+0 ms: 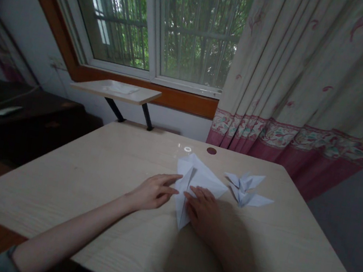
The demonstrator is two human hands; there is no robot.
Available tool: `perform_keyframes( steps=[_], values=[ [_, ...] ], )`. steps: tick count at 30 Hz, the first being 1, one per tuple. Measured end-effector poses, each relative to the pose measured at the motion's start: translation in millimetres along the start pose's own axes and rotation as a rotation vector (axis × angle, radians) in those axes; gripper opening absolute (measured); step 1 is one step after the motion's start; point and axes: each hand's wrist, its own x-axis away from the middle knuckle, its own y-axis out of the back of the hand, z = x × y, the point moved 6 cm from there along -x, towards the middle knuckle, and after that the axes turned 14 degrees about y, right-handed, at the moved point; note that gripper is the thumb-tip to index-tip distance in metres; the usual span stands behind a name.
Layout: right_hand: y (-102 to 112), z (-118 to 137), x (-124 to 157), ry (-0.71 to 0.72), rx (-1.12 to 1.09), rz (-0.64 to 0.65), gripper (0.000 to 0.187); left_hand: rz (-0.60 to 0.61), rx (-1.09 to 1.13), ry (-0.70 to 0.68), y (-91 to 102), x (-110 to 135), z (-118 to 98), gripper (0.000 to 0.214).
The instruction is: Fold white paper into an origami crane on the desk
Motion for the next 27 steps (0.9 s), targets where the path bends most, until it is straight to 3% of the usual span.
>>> perform_keyframes(
  steps=[8,15,21,27],
  values=[
    [-4,1,2,-0.013,-0.030,0.102,0.038,-0.067,-0.065,0.051,6.6,-2,-3,0.019],
    [3,12,-4,0.000,-0.049,0.140,0.038,-0.042,-0.111,0.116,9.5,-6,-1,0.009],
    [2,12,-4,0.009,-0.068,0.110,0.038,-0.029,-0.114,0.133,9.9,-7,0,0.001],
    [0,9,-2,0.011,-0.082,0.078,0.037,-0.035,-0.078,0.146,10.9,-8,0,0.005]
  ],
)
